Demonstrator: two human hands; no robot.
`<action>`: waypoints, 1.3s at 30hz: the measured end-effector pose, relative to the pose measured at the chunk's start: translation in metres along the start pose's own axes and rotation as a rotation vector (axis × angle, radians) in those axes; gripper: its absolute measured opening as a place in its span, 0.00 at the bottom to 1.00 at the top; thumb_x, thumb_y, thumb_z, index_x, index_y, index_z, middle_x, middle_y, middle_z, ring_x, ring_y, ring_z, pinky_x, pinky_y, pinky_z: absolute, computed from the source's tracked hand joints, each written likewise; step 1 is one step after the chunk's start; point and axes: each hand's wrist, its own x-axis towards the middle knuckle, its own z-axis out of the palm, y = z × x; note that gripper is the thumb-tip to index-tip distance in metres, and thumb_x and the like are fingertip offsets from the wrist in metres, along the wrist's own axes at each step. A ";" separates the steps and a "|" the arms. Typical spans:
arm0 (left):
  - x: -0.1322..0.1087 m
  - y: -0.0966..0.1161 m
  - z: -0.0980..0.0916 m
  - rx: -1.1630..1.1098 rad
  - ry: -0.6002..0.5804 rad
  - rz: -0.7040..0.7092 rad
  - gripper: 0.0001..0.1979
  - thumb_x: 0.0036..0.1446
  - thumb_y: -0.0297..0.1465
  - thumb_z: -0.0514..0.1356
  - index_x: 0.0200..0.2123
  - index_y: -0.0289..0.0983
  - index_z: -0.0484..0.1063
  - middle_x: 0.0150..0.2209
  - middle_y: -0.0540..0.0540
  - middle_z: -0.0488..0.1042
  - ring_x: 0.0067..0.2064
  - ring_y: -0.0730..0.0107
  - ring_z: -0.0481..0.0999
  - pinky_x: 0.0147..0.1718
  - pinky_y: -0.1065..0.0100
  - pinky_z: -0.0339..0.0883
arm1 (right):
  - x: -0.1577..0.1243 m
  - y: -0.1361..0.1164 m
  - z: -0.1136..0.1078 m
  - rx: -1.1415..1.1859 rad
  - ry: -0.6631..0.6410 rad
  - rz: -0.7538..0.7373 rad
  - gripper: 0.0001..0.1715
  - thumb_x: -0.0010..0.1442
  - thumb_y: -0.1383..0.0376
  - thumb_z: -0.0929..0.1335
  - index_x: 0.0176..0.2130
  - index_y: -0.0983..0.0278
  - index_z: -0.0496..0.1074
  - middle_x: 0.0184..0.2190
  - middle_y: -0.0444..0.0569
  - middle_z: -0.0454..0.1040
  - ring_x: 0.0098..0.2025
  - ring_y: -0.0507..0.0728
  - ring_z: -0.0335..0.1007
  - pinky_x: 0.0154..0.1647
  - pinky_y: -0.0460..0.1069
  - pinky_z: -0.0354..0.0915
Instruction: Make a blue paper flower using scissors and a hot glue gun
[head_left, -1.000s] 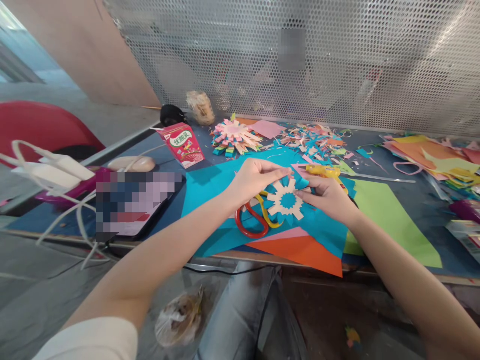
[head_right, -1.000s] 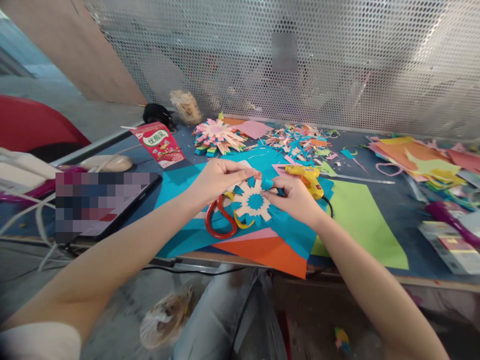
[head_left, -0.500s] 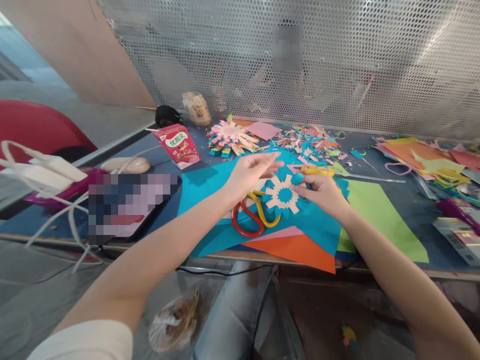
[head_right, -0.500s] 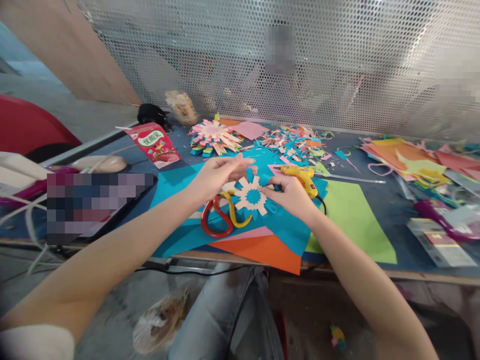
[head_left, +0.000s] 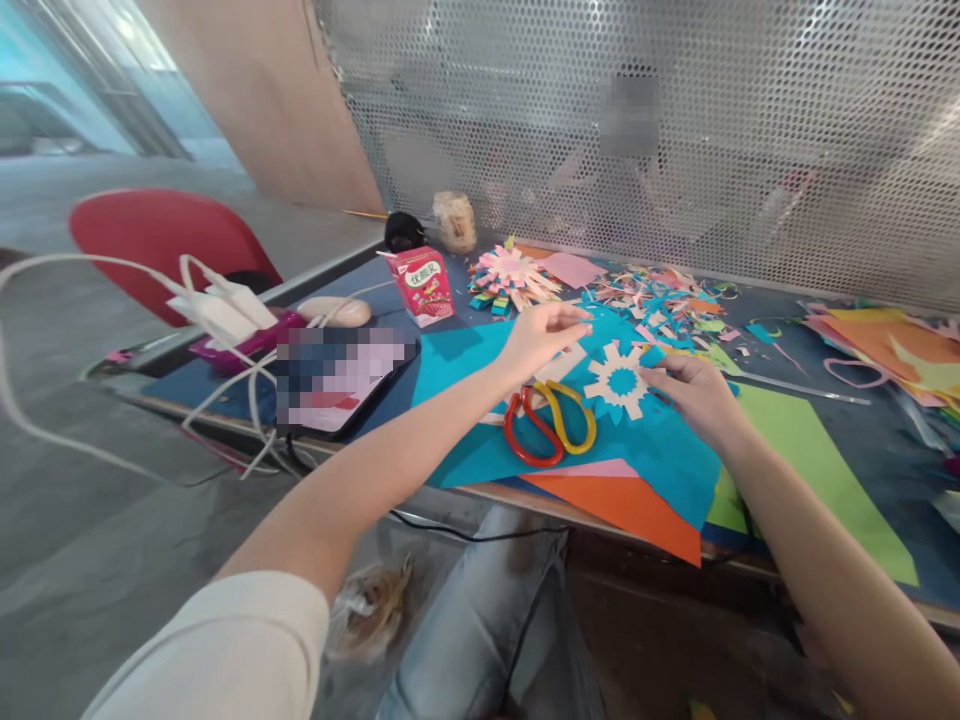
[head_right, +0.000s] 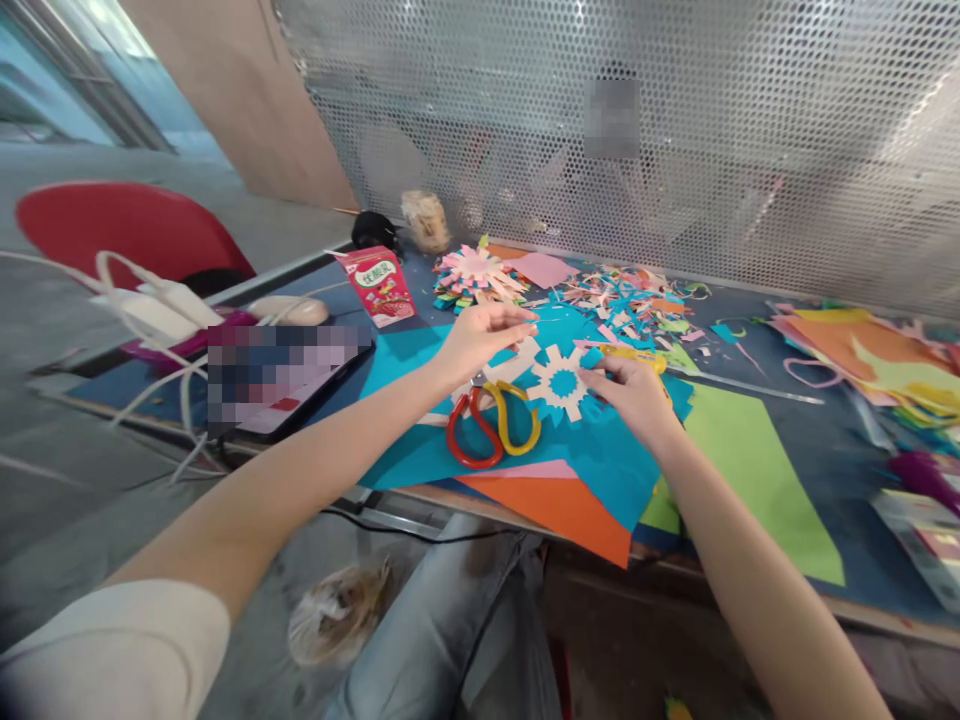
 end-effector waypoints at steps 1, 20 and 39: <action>0.001 -0.003 0.000 0.006 -0.010 0.021 0.14 0.48 0.32 0.64 0.38 0.31 0.73 0.31 0.44 0.76 0.29 0.75 0.72 0.26 0.73 0.65 | 0.001 0.004 -0.001 0.022 0.004 0.002 0.20 0.45 0.52 0.72 0.20 0.64 0.64 0.15 0.38 0.57 0.18 0.46 0.49 0.19 0.46 0.46; -0.002 -0.010 0.010 -0.008 -0.092 -0.015 0.18 0.53 0.44 0.58 0.40 0.36 0.72 0.35 0.45 0.74 0.34 0.71 0.72 0.26 0.73 0.65 | 0.008 0.017 -0.005 0.301 0.090 0.038 0.19 0.42 0.55 0.74 0.30 0.64 0.70 0.21 0.40 0.66 0.21 0.47 0.59 0.21 0.45 0.56; -0.012 -0.008 0.018 0.196 -0.211 0.076 0.17 0.45 0.43 0.64 0.32 0.35 0.74 0.23 0.50 0.70 0.25 0.74 0.67 0.24 0.72 0.58 | 0.002 0.001 0.000 -0.030 0.180 -0.081 0.20 0.44 0.49 0.71 0.24 0.63 0.69 0.20 0.41 0.60 0.22 0.48 0.52 0.23 0.46 0.50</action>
